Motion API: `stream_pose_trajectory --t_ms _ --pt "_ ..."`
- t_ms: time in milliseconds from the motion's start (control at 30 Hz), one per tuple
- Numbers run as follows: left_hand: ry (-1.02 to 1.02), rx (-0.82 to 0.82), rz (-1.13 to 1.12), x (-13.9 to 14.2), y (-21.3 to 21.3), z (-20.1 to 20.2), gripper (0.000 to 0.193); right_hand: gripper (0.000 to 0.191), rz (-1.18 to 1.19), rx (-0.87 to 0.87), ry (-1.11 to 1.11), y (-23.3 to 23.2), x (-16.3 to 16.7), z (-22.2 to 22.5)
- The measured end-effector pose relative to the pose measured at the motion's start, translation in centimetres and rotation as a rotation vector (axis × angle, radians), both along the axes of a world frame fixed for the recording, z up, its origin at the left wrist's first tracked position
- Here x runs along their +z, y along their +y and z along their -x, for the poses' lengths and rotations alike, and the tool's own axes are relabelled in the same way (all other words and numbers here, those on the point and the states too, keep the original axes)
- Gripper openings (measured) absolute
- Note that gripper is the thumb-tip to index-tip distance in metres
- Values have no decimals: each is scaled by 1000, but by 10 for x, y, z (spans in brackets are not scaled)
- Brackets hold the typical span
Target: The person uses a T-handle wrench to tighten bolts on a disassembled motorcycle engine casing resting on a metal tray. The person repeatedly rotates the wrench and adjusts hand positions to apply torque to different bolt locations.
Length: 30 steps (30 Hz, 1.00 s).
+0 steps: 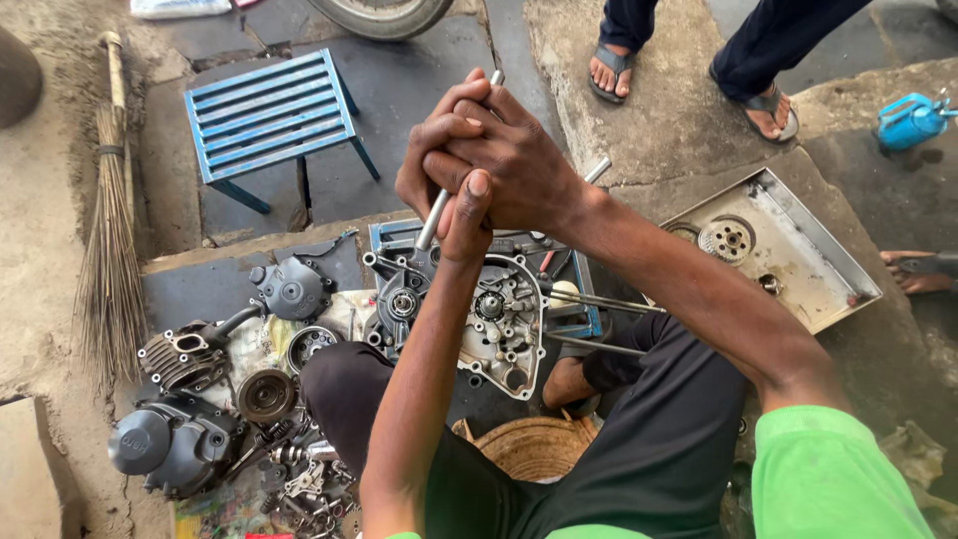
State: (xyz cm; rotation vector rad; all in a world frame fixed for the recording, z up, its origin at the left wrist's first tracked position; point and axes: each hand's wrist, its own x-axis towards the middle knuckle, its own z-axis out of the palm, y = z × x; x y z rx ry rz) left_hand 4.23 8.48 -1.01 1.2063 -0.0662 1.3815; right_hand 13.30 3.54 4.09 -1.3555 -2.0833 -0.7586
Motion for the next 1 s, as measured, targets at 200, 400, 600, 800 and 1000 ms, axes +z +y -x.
stream_pose_trajectory --t_ms 200,400,600,800,1000 --pt "-8 -46 -19 0 6 -1 56 24 -23 -59 -35 -1 -14 -5" --pt "70 -9 -14 -29 3 7 55 19 -109 -40 -96 2 -16 -7" --pt "547 -174 178 -70 6 28 63 23 30 3 -130 -13 -10 -14" --pt "715 -235 -431 -62 24 41 44 16 188 -125 -359 -45 34 -18" --pt "773 -219 -455 -31 10 44 15 6 85 -218 -329 -79 88 -5"
